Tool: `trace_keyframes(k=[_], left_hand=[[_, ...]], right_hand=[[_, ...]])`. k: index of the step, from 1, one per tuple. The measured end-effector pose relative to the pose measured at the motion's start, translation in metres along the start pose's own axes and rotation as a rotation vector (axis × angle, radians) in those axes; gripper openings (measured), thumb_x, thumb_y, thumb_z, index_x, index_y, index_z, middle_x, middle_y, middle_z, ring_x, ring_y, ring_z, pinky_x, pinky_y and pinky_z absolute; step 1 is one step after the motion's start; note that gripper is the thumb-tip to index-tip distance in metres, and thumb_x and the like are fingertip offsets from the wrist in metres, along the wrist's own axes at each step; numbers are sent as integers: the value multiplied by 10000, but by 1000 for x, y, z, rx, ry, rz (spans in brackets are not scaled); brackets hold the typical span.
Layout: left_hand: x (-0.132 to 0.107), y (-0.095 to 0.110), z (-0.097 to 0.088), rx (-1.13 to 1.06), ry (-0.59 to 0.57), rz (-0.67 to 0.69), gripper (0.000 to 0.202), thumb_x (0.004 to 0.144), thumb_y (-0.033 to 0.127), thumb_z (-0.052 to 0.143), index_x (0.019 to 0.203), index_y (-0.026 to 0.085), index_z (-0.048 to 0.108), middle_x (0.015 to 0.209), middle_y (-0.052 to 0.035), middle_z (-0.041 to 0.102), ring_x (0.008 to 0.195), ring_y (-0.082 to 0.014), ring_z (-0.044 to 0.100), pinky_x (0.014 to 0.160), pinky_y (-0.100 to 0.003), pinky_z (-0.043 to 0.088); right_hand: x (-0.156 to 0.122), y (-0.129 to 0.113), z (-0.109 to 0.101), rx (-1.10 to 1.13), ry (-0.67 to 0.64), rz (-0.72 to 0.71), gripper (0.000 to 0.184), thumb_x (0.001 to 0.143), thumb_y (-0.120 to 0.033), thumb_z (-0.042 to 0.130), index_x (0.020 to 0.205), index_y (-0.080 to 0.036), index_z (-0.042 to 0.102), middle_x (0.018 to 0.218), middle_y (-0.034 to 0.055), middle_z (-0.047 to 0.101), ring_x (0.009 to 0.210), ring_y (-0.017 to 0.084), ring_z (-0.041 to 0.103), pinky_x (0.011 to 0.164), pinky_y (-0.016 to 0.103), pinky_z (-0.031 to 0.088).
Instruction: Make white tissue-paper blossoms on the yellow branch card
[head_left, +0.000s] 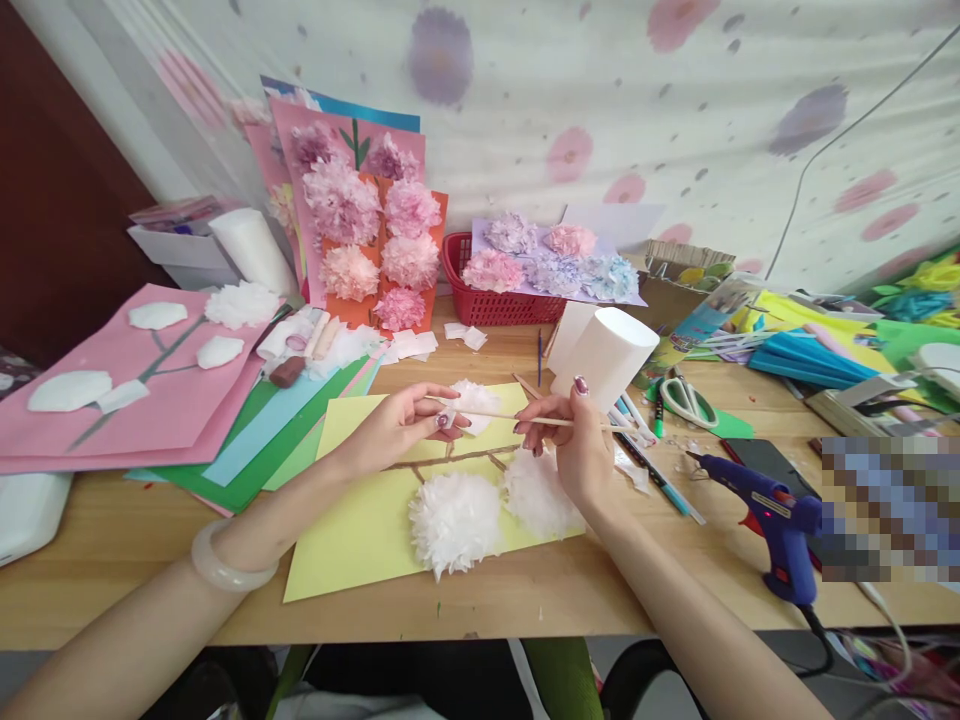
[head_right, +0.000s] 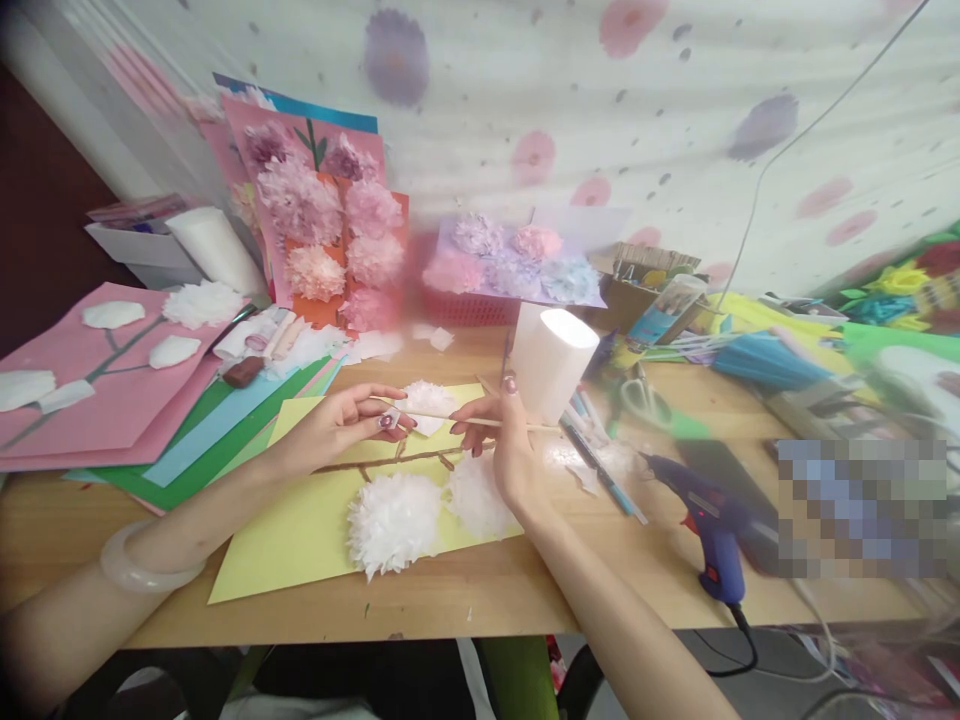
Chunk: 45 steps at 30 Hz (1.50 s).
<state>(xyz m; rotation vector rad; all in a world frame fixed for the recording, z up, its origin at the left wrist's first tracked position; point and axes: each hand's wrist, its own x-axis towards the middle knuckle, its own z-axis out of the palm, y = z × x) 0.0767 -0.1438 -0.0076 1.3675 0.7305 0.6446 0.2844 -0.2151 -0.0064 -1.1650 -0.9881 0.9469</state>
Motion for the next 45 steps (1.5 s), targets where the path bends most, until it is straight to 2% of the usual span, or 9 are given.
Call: trace_keyframes(k=[4,7,13,17,22,25,30,36,45], left_hand=[[1,2,-7,33,121,-13,335,776,281,698,1034,165,518,980,-88,738,837,-179,703,831,-334,528],[2,4,-14,71,205,-26,293,759,292,713,945,162,527,967,-83,739,814,-170,703,828,-328,533],[1,7,-16,201,254,7,222,732,286,707,893,148,640,957,-69,729,878,-188,690,846,-305,530],[2,11,-12,350,286,2,210,747,268,659,924,160,692,892,-55,723,832,-189,681,780,-291,532],[17,17,-1,442,205,60,235,703,218,671,930,160,680,892,-47,708,806,-176,663,775,-303,535],[32,18,4,564,210,77,278,661,175,702,935,161,655,809,-32,703,768,-176,665,768,-310,532],[51,15,3,752,178,71,344,652,190,720,983,167,628,767,-36,705,741,-197,667,713,-318,516],[61,12,-1,776,136,68,381,650,207,722,1011,171,608,753,-33,701,755,-205,676,688,-301,507],[67,16,3,987,125,84,375,664,208,690,1024,166,594,777,-21,699,733,-195,670,639,-287,497]], right_hand=[[4,0,-4,-49,93,-56,647,881,-649,329,624,-157,661,563,71,625,444,130,521,418,256,389],[10,4,-7,-118,104,-44,667,869,-673,347,601,-150,662,535,68,611,441,124,514,408,245,380],[16,19,-10,-152,103,-48,687,847,-713,351,663,-147,694,567,61,627,474,119,516,402,221,363],[19,20,-10,-143,102,-62,695,839,-724,344,658,-151,693,561,55,628,479,118,518,407,220,347],[22,21,-10,-116,119,-69,674,852,-699,362,647,-149,692,542,49,619,458,116,515,417,229,348],[23,22,-10,-104,120,-69,681,847,-706,356,644,-147,688,540,55,625,458,120,520,419,233,348],[22,22,-9,-88,115,-101,688,842,-715,344,649,-146,680,545,55,627,462,122,519,432,238,350],[19,18,-9,-107,114,-106,659,862,-683,356,651,-148,679,569,55,641,471,126,531,453,246,365],[15,14,-8,-16,197,-107,650,899,-620,359,580,-142,662,493,52,603,443,115,505,448,236,377]])
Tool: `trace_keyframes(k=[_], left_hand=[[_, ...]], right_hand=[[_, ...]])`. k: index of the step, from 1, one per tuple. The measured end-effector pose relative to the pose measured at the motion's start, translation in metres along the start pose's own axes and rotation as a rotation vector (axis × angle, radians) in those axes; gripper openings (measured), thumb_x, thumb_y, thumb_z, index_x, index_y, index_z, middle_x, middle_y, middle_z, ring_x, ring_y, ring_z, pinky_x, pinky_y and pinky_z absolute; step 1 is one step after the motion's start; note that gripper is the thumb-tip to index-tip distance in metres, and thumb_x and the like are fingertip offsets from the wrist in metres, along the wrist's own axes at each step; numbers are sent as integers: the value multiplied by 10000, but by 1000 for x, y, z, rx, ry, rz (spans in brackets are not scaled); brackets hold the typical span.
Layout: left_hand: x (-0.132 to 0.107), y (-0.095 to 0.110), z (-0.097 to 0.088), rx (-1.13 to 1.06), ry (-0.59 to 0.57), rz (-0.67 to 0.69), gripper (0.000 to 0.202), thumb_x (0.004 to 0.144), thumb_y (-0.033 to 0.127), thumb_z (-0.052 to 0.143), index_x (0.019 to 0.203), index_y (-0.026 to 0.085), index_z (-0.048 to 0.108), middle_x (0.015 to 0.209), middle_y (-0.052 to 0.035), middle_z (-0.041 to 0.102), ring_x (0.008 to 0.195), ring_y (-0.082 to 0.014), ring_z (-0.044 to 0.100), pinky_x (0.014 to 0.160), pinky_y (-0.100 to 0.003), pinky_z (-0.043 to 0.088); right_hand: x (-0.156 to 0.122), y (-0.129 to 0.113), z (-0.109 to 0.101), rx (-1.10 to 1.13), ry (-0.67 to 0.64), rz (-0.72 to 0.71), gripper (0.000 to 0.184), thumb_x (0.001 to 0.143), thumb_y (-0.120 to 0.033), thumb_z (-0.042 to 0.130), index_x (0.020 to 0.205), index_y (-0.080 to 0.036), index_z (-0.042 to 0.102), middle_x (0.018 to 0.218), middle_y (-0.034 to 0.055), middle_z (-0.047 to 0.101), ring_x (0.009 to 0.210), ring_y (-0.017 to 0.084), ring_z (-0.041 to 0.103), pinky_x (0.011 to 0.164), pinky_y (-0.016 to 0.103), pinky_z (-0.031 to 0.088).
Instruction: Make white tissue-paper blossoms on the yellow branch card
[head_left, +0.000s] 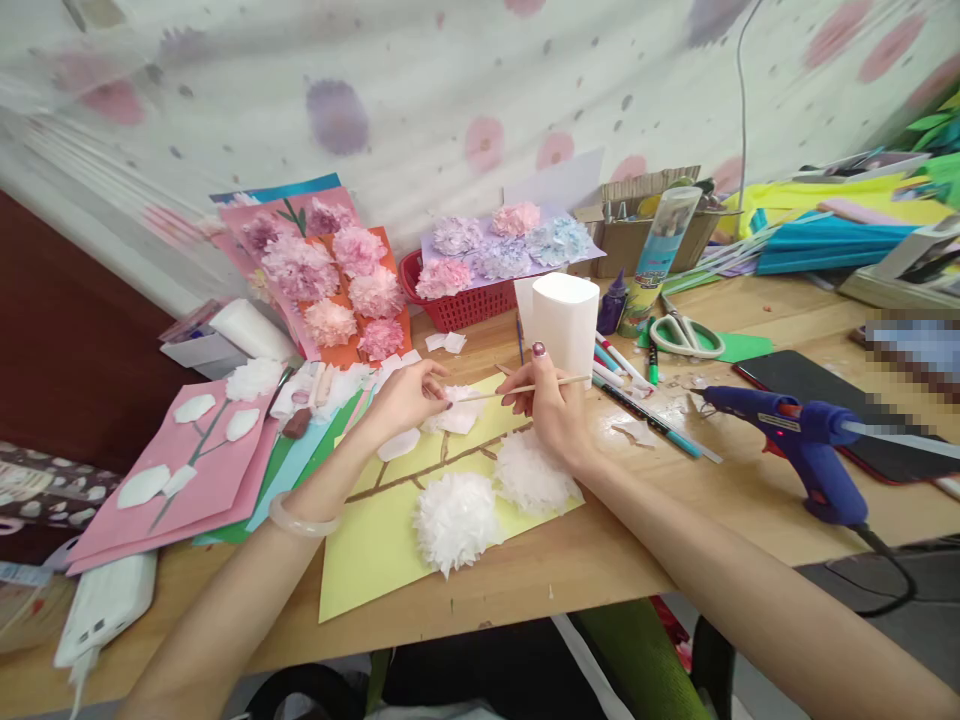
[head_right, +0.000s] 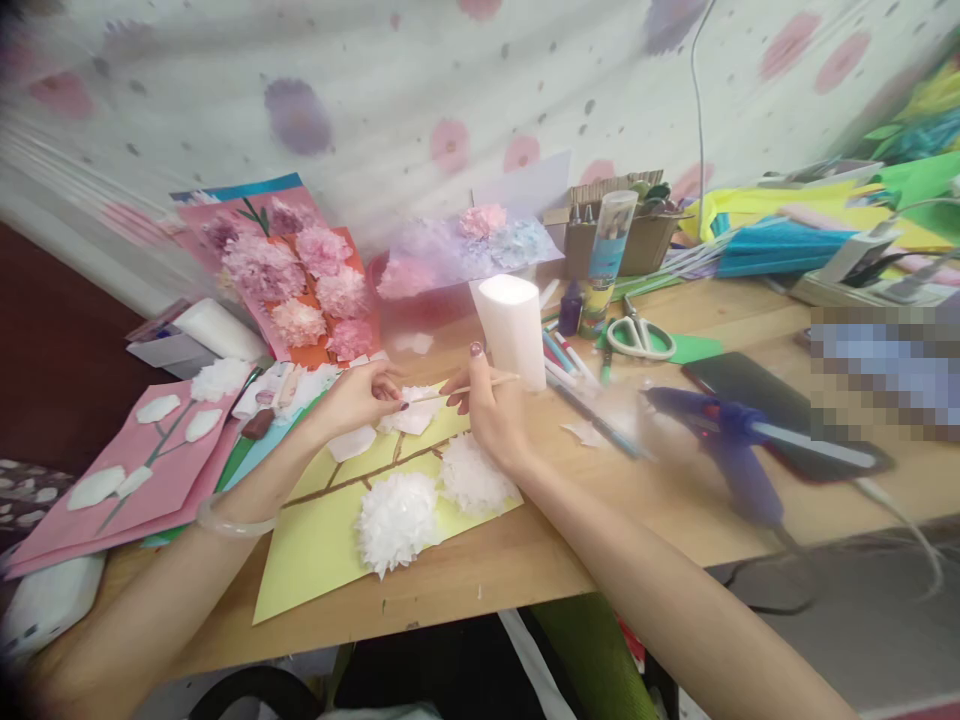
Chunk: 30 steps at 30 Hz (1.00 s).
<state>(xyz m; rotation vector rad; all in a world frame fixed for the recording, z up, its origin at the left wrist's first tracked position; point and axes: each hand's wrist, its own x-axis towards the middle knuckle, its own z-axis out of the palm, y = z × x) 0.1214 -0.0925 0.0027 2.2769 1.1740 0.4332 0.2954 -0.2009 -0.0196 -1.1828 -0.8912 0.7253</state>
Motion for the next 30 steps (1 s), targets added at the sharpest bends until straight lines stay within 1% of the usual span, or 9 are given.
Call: trace_keyframes(k=[6,9,11,14,18,21,25,28,30], left_hand=[[1,6,1,21,7,-26,371,650,140,663,1012,167,584,753,-6,684,732,-192,667,649,-288,507],[2,1,-1,-47,5,-17,406,667,157,652,1061,160,555,777,-16,683,738,-192,664,664,-300,516],[-2,-6,-5,-108,20,27,434,691,196,644,1108,157,528,833,-32,689,770,-192,664,707,-318,527],[-18,-16,-15,-80,58,98,479,706,274,658,1152,174,516,1007,-63,684,940,-212,650,861,-358,506],[-50,-26,-22,73,-15,98,542,724,349,654,1227,213,506,1326,-83,553,1237,-257,505,1044,-401,391],[-65,-32,-19,116,-57,73,604,746,394,637,1302,236,463,1407,-74,485,1305,-266,437,1084,-409,344],[-69,-45,-11,107,-99,91,670,749,416,633,1353,215,423,1426,-88,464,1314,-271,422,1082,-396,339],[-66,-58,-4,79,-74,157,697,752,430,633,1373,211,405,1423,-93,468,1312,-273,420,1071,-386,341],[-64,-66,-1,69,-51,198,693,753,454,634,1367,219,417,1415,-92,476,1308,-278,419,1060,-386,344]], right_hand=[[-2,5,3,-46,-80,-19,640,890,-632,375,608,-141,673,501,39,602,459,113,520,452,228,374],[-2,7,4,-89,-101,-35,632,892,-627,378,627,-140,683,527,43,620,470,112,529,461,226,383],[-1,8,4,-102,-108,-41,636,893,-627,375,634,-138,688,548,51,634,478,112,535,460,223,386],[-1,7,5,-111,-106,-31,637,888,-630,384,630,-134,688,550,56,636,477,112,537,448,219,387],[1,7,5,-97,-81,-5,622,875,-631,415,622,-131,685,511,50,615,451,113,530,430,217,391],[1,10,6,-113,-65,-7,622,864,-639,425,620,-129,684,512,51,614,442,111,529,421,217,399],[0,12,7,-190,-45,-26,636,864,-646,407,598,-134,674,478,45,595,415,109,515,396,215,381],[6,3,12,-273,-51,-37,646,873,-642,382,568,-141,654,446,41,575,385,109,490,379,217,364],[16,-9,20,-377,-98,-50,657,888,-625,357,538,-144,636,420,40,558,360,112,476,374,223,360]])
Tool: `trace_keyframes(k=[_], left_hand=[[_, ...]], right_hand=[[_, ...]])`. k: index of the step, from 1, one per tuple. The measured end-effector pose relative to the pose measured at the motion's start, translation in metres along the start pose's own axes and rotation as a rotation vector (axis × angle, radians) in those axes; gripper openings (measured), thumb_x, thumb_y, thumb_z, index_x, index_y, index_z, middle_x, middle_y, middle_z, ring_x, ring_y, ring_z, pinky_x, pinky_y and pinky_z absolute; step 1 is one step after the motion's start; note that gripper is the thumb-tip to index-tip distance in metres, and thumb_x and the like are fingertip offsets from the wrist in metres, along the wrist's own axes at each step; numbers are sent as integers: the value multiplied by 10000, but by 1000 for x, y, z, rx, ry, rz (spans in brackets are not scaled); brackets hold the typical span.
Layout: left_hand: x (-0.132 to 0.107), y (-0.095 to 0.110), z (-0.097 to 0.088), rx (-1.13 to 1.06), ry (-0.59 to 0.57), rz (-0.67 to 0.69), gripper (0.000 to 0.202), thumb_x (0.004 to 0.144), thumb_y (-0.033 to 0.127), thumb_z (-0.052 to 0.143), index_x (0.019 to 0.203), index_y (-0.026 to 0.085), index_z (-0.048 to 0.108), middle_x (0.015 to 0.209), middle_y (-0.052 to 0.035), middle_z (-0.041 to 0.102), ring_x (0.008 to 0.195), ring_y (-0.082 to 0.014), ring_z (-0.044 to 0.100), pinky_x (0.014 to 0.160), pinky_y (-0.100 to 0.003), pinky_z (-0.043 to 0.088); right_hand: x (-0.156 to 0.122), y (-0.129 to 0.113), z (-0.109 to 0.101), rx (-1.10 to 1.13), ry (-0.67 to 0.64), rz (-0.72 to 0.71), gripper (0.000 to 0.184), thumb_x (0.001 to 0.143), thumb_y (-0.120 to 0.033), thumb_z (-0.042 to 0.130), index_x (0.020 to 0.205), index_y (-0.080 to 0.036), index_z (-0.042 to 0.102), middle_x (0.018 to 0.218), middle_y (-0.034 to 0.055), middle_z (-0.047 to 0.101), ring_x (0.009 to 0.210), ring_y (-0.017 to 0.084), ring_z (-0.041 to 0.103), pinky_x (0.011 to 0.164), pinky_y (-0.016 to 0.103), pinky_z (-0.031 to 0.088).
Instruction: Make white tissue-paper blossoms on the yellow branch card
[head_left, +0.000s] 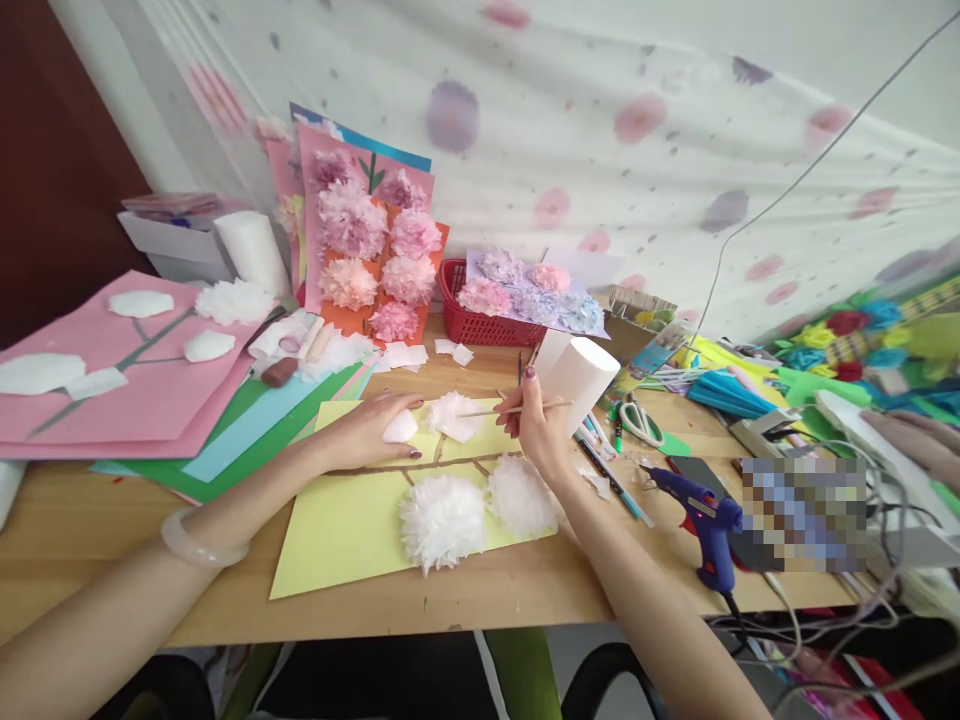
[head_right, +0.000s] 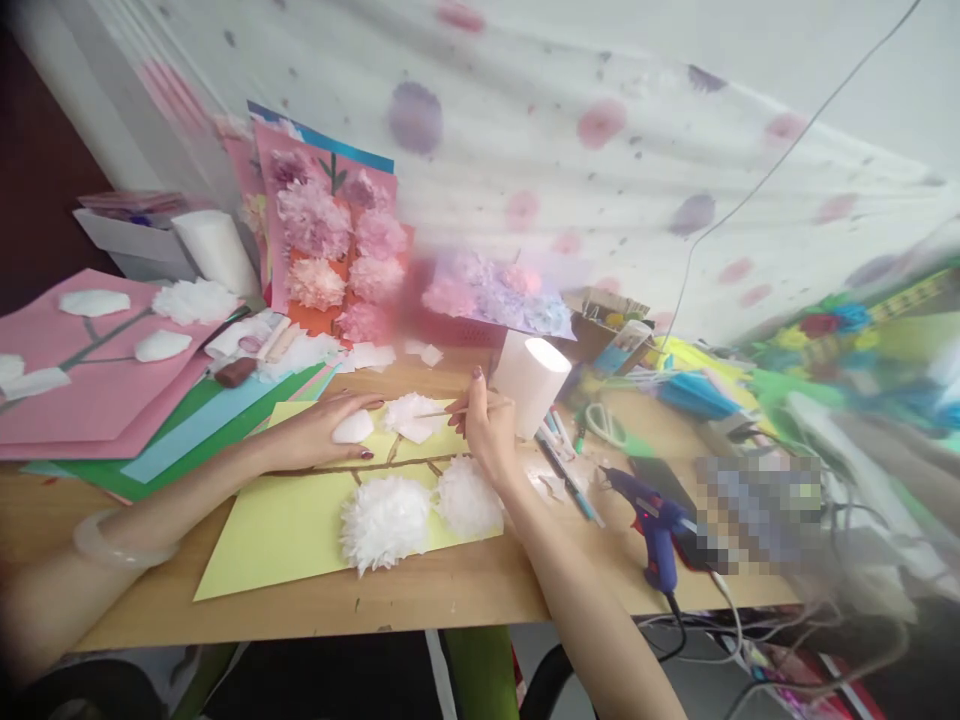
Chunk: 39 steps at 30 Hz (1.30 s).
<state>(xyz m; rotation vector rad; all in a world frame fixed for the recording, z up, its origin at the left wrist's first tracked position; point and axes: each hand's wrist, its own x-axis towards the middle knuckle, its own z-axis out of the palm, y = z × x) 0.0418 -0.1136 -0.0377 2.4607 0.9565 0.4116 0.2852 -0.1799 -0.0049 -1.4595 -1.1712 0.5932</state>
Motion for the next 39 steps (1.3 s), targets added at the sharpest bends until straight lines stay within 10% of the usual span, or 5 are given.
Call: trace_keyframes(k=[10,23,32,39], left_hand=[[-3,3,-3,-61,-30,-40,724,753,478,639,1382,218,394,1436,-97,461,1302,-274,438,1058,-371,346],[-5,-4,3,-126,5,-10,695,747,449,643,1360,212,419,1424,-124,467,1312,-283,431,1074,-421,343],[-10,4,0,-78,44,-26,669,752,472,658,1341,230,454,1399,-97,497,1285,-273,464,1069,-415,372],[10,-29,-53,161,499,-239,203,834,270,478,952,185,620,1055,-99,692,1028,-250,631,943,-397,463]], right_hand=[[36,-60,53,-710,-227,-286,599,953,-299,305,416,-171,536,422,59,551,473,159,580,592,263,418],[11,-60,-7,-49,29,-174,591,882,-561,425,493,-155,607,347,13,506,302,92,436,338,200,326],[-8,21,-27,-22,310,-483,542,938,-485,394,619,-174,703,529,43,645,476,156,593,491,286,473],[-9,30,-43,-278,245,-789,453,950,-249,375,634,-198,696,553,34,654,452,137,569,430,274,406]])
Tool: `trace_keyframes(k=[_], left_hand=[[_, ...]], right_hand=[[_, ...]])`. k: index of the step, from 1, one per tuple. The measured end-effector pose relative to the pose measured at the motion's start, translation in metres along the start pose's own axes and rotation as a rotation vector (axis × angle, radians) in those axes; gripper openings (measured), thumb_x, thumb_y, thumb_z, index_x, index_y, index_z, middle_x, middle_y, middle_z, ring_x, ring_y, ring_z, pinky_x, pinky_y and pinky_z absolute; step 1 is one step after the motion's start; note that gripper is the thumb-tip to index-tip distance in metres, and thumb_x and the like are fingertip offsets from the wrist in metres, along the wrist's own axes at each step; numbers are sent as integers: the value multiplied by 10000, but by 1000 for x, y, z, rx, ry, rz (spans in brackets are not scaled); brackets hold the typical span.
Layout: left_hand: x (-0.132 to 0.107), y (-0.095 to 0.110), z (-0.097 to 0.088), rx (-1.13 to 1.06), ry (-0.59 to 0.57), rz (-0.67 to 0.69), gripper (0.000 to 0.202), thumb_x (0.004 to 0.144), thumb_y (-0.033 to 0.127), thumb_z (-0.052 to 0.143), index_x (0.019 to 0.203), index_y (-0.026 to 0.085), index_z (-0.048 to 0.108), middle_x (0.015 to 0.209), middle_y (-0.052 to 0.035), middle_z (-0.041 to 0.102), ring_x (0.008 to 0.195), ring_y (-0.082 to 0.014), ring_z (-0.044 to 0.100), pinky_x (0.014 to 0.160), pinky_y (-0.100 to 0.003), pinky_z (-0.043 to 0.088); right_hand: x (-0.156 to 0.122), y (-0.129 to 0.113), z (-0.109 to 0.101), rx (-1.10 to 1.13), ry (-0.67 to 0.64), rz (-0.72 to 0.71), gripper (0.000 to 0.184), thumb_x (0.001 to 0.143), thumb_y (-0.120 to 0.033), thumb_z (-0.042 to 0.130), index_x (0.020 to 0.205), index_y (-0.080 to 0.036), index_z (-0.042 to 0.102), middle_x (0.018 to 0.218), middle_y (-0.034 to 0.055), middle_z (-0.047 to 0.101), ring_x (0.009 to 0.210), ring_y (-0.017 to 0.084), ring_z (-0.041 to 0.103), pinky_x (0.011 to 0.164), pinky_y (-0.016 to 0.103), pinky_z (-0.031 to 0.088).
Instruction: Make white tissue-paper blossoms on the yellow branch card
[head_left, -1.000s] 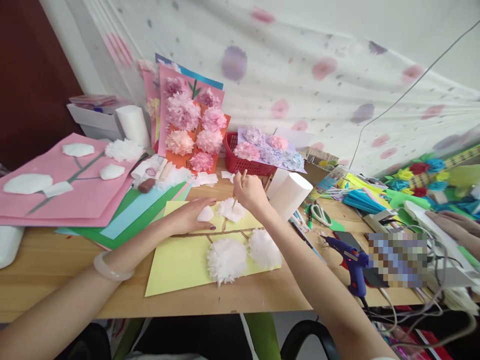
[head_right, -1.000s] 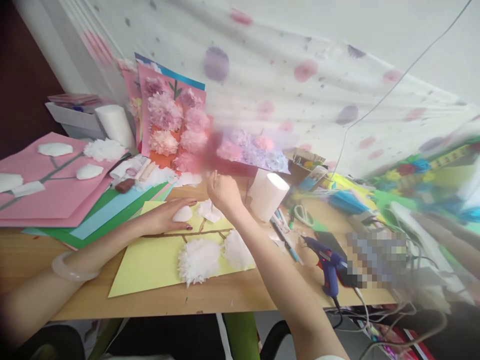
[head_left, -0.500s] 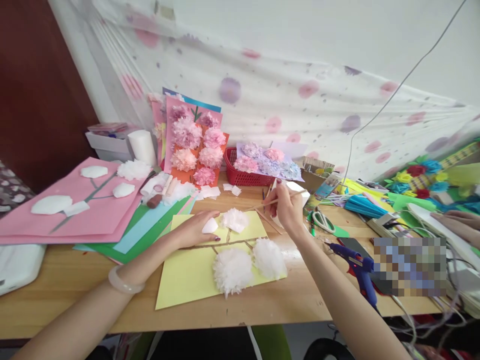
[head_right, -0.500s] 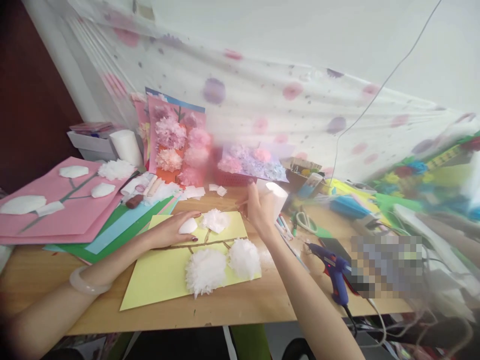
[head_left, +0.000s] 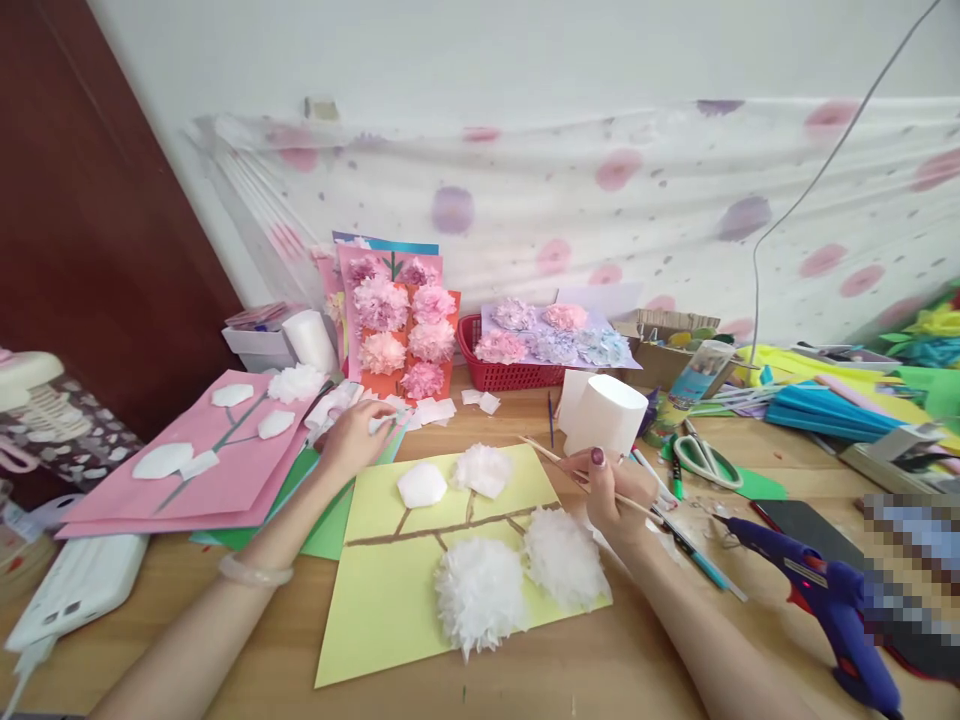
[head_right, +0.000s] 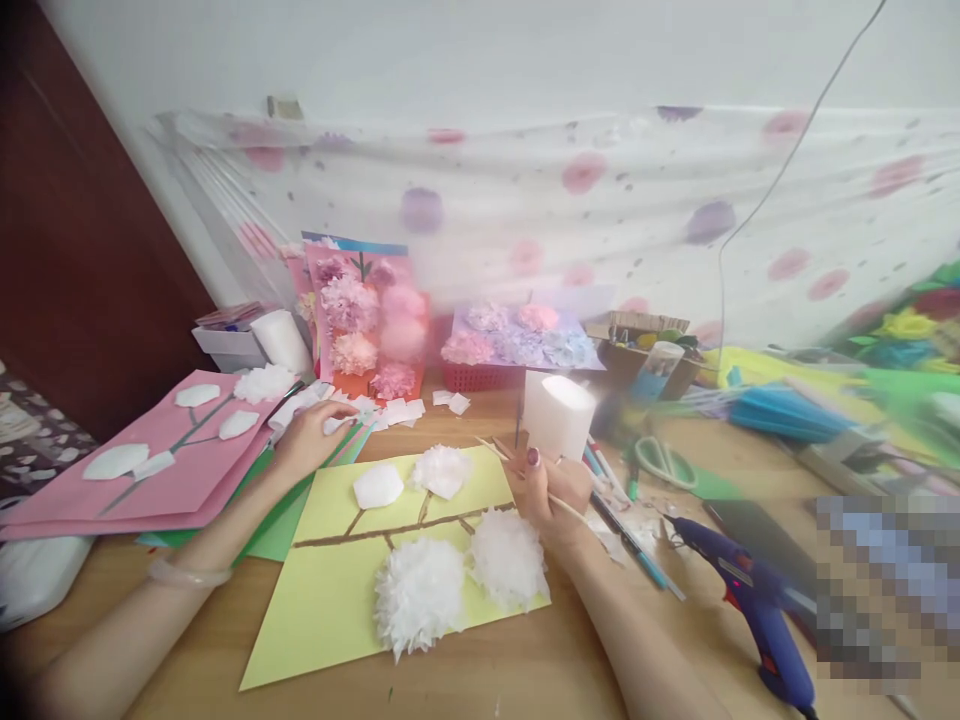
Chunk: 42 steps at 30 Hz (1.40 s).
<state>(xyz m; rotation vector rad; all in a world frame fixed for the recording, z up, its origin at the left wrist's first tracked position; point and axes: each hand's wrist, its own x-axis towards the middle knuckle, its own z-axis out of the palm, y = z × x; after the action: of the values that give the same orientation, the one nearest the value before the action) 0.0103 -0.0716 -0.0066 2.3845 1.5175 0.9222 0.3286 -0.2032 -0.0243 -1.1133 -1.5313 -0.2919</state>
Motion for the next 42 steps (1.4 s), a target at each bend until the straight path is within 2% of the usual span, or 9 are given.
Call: trace_keyframes(k=[4,9,16,21,24,28,36,39,42], left_hand=[[18,-21,-2,124,-55,-65,371,792,161,490,1162,162,502,1075,-108,704,1031,-249,648,897,-376,478],[18,-24,11,299,-144,-65,426,835,195,460,1258,158,431,1066,-128,713,1030,-289,655,842,-389,483],[18,-35,7,86,50,-89,406,824,252,487,1226,211,447,1023,-54,727,977,-234,672,860,-340,480],[24,-46,13,179,-15,-59,467,824,213,460,1278,125,394,1094,-144,694,1057,-280,630,897,-395,447],[30,-49,20,266,-41,-81,452,805,206,479,1250,151,423,1060,-133,700,1074,-322,600,915,-461,404],[30,-47,20,278,43,-127,397,808,221,480,1205,199,473,997,-101,713,1122,-353,533,926,-524,336],[23,-41,7,114,153,-177,292,812,236,501,1100,212,541,978,-82,726,1163,-314,541,990,-528,293],[20,-38,6,55,188,-170,247,813,250,517,1054,215,559,946,-66,731,1098,-278,601,1012,-494,321],[16,-30,9,-79,220,-132,254,819,267,520,1065,217,554,937,-40,729,975,-217,664,948,-383,432]], right_hand=[[6,-7,-3,-18,-83,-108,386,918,-190,400,687,-220,708,549,22,634,418,133,533,402,275,389],[3,-11,-1,8,-85,-91,376,907,-160,412,693,-260,704,594,25,660,451,150,557,430,290,417],[2,-14,1,37,-92,-36,381,914,-169,419,657,-233,692,593,35,658,456,146,564,423,285,399],[0,-13,3,12,-115,-1,416,936,-232,392,653,-221,698,579,49,667,457,152,571,426,289,422],[-2,-12,4,-16,-119,15,438,946,-256,380,648,-208,698,593,54,677,478,147,590,440,283,437],[-3,-13,5,-30,-126,57,444,948,-252,382,636,-194,693,556,52,655,458,146,580,423,283,417],[-6,-8,6,46,-166,-8,385,931,-186,401,698,-201,708,554,25,626,506,153,609,461,276,437],[-7,-9,9,50,-147,94,413,947,-255,402,681,-204,714,550,33,633,503,157,606,464,279,437],[-5,-14,14,159,-65,378,492,957,-382,396,623,-191,703,511,37,629,458,148,585,455,273,442]])
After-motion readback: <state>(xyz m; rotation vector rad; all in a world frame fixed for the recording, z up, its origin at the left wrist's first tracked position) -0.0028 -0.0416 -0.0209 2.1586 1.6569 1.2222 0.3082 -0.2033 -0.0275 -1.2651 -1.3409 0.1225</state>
